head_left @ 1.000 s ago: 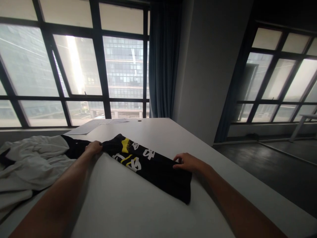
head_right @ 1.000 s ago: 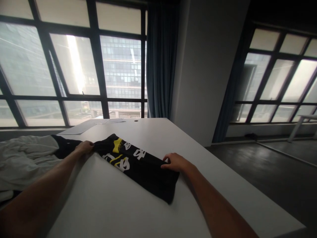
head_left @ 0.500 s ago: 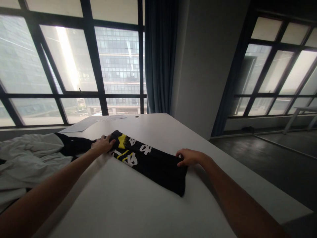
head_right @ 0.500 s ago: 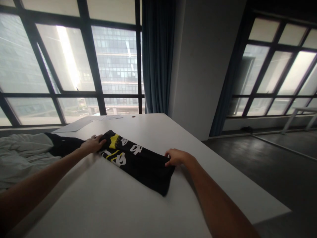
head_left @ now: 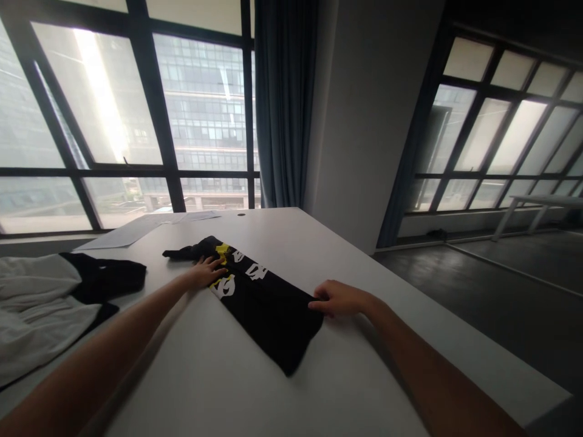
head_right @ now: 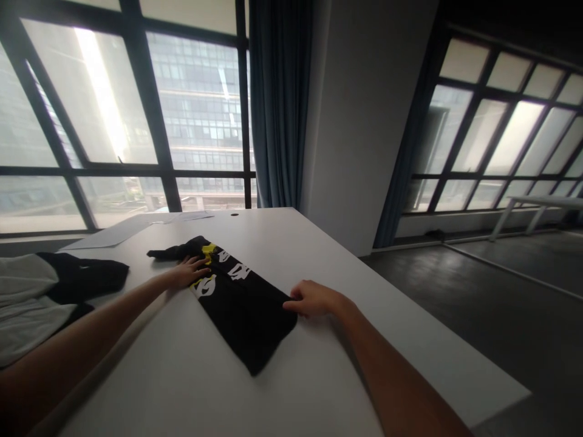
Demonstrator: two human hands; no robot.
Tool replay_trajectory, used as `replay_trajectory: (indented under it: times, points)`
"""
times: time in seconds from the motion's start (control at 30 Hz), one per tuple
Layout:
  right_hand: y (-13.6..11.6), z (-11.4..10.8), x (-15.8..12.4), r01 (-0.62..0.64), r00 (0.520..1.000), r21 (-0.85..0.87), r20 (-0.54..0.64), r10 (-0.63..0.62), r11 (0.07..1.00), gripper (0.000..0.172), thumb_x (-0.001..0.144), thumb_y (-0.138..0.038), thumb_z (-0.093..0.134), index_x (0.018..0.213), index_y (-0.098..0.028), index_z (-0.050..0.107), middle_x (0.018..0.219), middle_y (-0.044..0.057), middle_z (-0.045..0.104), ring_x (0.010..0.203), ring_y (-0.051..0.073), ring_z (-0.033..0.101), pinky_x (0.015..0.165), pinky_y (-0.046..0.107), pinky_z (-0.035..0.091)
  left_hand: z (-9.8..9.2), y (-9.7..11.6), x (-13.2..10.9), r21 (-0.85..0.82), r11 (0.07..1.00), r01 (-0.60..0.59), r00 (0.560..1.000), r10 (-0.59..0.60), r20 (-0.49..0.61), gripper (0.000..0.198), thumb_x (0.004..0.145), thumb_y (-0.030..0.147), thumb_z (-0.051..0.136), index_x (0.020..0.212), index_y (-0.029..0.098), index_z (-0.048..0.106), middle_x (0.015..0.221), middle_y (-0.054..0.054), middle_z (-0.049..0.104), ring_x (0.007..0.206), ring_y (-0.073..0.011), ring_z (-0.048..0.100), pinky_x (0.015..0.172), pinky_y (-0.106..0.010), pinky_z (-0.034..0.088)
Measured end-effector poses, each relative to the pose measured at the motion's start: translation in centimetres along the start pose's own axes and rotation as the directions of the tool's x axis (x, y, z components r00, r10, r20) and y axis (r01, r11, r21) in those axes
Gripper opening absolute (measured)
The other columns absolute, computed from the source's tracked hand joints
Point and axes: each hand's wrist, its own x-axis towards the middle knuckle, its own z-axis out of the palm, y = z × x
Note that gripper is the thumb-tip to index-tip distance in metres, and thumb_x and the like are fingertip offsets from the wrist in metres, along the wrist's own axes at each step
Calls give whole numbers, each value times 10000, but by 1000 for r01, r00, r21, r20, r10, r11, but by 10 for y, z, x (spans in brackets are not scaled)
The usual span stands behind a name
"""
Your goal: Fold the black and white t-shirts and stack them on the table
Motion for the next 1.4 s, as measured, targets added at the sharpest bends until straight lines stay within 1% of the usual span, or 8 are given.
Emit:
replay_trajectory:
  times: [0.1, 0.27, 0.43, 0.57, 0.77, 1.07, 1.27, 1.4]
  points:
    - [-19, 18, 7, 92, 996, 88, -15, -91, 992, 301, 863, -451, 608, 775, -166, 649, 682, 9, 666, 616, 133, 593, 595, 242, 434, -4, -26, 11, -16, 999, -30, 999, 31, 25, 397, 955, 449, 429, 1271, 315, 631, 1514, -83, 466, 1417, -308, 345, 1160, -529, 203]
    - [-58, 54, 16, 274, 960, 108, -94, -264, 956, 185, 849, -335, 621, 777, -173, 674, 677, -10, 638, 595, 108, 538, 562, 221, 387, -19, -44, 9, 82, 950, 303, 952, -296, -82, 542, 956, 417, 370, 1472, 269, 442, 1581, -119, 350, 1452, -378, 255, 1107, -600, 254]
    - [-70, 64, 17, 297, 903, -141, -279, -326, 944, 113, 808, -286, 680, 861, -187, 691, 806, 22, 672, 688, 139, 570, 651, 258, 416, -39, -1, -22, 133, 933, 334, 938, -315, -144, 481, 967, 381, 332, 1350, 215, 572, 1423, -143, 533, 1264, -359, 495, 996, -531, 414]
    - [-59, 63, 22, 290, 878, -238, -320, -357, 927, 520, 738, -264, 757, 1234, -211, 610, 1146, 79, 645, 877, 182, 607, 757, 285, 459, -44, 62, -74, 1, 977, 214, 975, -214, -63, 498, 952, 487, 358, 1343, 263, 569, 1366, -95, 579, 1172, -299, 571, 942, -437, 477]
    - [-72, 76, 27, 328, 878, -307, -249, -408, 893, 183, 814, -194, 636, 981, -170, 705, 947, 61, 685, 780, 156, 596, 726, 271, 441, -48, 135, -156, -116, 991, 63, 997, -59, 41, 567, 907, 609, 428, 1368, 306, 560, 1472, -68, 508, 1315, -307, 489, 1047, -437, 419]
    - [-139, 106, 25, 475, 877, -66, -46, -479, 877, 251, 753, -317, 739, 941, -170, 660, 754, -6, 643, 656, 120, 562, 612, 233, 417, -81, 94, -205, -100, 979, 180, 981, -171, 91, 409, 856, 403, 548, 1235, 295, 657, 1364, -45, 605, 1218, -270, 571, 1003, -367, 442]
    - [-129, 118, 30, 513, 834, 15, -245, -494, 858, 165, 705, -195, 696, 835, -179, 596, 627, -66, 509, 576, 92, 453, 565, 225, 355, -103, 121, -227, -204, 971, 125, 976, -84, 200, 466, 721, 609, 682, 1039, 269, 692, 1032, -44, 706, 844, -237, 675, 676, -310, 499]
    - [-128, 118, 25, 470, 827, 21, -359, -433, 882, 170, 672, -142, 644, 808, -193, 556, 566, -93, 429, 536, 89, 401, 547, 227, 316, -108, 143, -228, -176, 980, 91, 968, -45, 247, 364, 709, 494, 728, 986, 263, 678, 869, -32, 719, 788, -236, 662, 603, -292, 457]
